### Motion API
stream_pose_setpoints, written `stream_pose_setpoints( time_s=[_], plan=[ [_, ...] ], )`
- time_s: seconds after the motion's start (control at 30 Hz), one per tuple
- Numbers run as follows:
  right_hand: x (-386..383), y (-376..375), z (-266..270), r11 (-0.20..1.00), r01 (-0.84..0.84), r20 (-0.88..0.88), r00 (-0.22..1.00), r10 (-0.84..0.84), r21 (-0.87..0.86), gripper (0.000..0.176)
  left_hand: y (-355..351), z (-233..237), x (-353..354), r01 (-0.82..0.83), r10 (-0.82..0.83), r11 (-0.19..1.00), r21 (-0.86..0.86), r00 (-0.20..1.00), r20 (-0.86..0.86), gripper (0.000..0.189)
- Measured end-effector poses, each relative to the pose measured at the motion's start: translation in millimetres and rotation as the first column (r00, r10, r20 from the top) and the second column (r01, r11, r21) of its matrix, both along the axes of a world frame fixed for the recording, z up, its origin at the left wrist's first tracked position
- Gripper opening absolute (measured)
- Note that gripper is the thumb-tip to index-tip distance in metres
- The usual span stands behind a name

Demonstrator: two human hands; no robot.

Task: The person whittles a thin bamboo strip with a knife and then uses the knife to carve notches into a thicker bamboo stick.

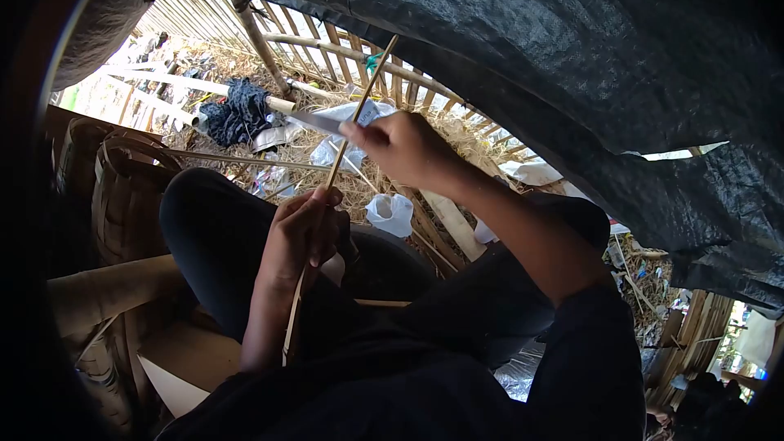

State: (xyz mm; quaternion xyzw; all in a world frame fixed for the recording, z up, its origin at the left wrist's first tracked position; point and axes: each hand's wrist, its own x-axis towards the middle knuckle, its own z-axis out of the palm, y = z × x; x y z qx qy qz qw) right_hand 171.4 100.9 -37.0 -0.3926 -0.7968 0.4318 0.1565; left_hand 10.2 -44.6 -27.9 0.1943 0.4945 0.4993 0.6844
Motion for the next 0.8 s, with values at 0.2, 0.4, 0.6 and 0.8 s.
stream_pose_setpoints(
  time_s=[0.2, 0.4, 0.6, 0.8],
  plan=[
    [6, 24, -3, 0.945, 0.319, -0.241, 0.914, -0.327, -0.071, 0.053, 0, 9, 0, 0.043, -0.04, 0.998, 0.052, 0.998, -0.05, 0.033],
    [-2, -7, -19, 0.99, 0.116, -0.268, 0.954, -0.133, -0.081, 0.049, 13, 0, 11, 0.083, -0.07, 0.995, 0.051, 0.975, -0.21, 0.031],
    [9, 6, -29, 0.959, 0.247, -0.192, 0.943, -0.272, -0.142, 0.033, 27, -16, 22, 0.218, -0.203, 0.976, 0.003, 0.912, -0.355, 0.037],
    [24, 24, -12, 0.89, 0.445, -0.269, 0.85, -0.454, -0.096, 0.034, 20, 9, 25, 0.388, -0.356, 0.921, -0.014, 0.828, -0.433, 0.036]
  ],
)
